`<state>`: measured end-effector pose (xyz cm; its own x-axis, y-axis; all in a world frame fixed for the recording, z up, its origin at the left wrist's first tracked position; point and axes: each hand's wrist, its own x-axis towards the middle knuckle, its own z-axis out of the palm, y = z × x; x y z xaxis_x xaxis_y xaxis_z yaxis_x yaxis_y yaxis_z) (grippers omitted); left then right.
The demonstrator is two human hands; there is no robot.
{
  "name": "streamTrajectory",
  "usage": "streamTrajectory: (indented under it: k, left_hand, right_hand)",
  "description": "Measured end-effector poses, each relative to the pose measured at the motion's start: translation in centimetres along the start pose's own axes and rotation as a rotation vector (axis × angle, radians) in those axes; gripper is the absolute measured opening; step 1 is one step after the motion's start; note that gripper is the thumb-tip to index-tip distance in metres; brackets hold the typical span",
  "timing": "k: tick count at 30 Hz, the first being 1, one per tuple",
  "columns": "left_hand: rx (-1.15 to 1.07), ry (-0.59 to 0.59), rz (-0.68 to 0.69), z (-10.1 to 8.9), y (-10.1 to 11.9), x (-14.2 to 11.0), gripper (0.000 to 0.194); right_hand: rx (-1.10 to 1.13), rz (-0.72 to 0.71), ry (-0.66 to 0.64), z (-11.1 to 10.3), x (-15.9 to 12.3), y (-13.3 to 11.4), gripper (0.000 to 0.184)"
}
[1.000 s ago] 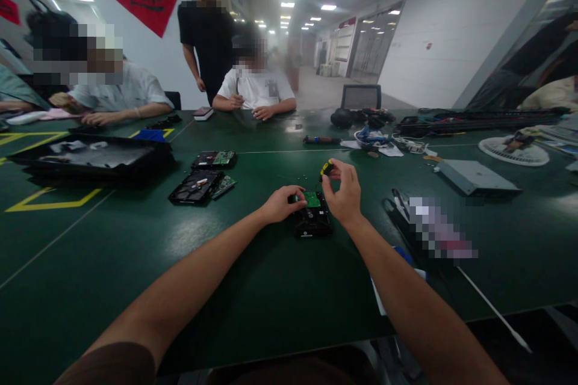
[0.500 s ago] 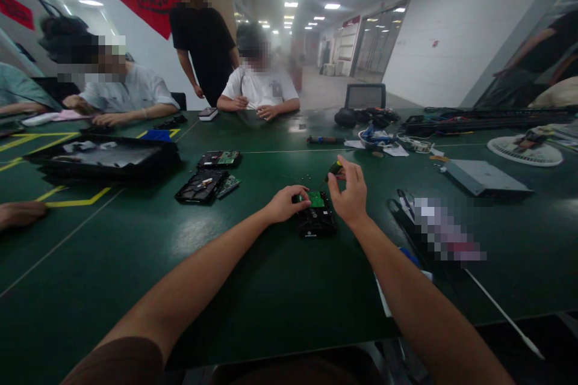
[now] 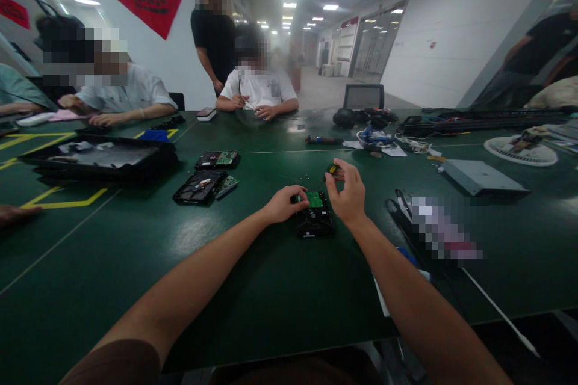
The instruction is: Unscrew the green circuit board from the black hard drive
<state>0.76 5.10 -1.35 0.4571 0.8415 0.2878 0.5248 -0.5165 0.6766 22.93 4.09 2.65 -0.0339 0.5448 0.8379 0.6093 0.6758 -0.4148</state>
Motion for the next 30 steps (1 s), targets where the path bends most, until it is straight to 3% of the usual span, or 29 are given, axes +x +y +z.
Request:
streamTrajectory:
  k: [13,21,30]
  left_hand:
    - [-0.002,0.004,0.003,0.09,0.04,0.03,0.015]
    - [-0.002,0.008,0.002,0.15,-0.31,0.06,0.015]
    - [-0.01,0.002,0.009,0.1,-0.27,0.06,0.015]
  right_hand:
    - [0.003,0.006,-0.005,0.32,-0.07,0.13,0.05]
    - [-0.014,-0.005,-0.002,0.0,0.03,-0.22,0.043]
    - [0.003,-0.005,0.011,0.43,-0.2,0.34,0.047]
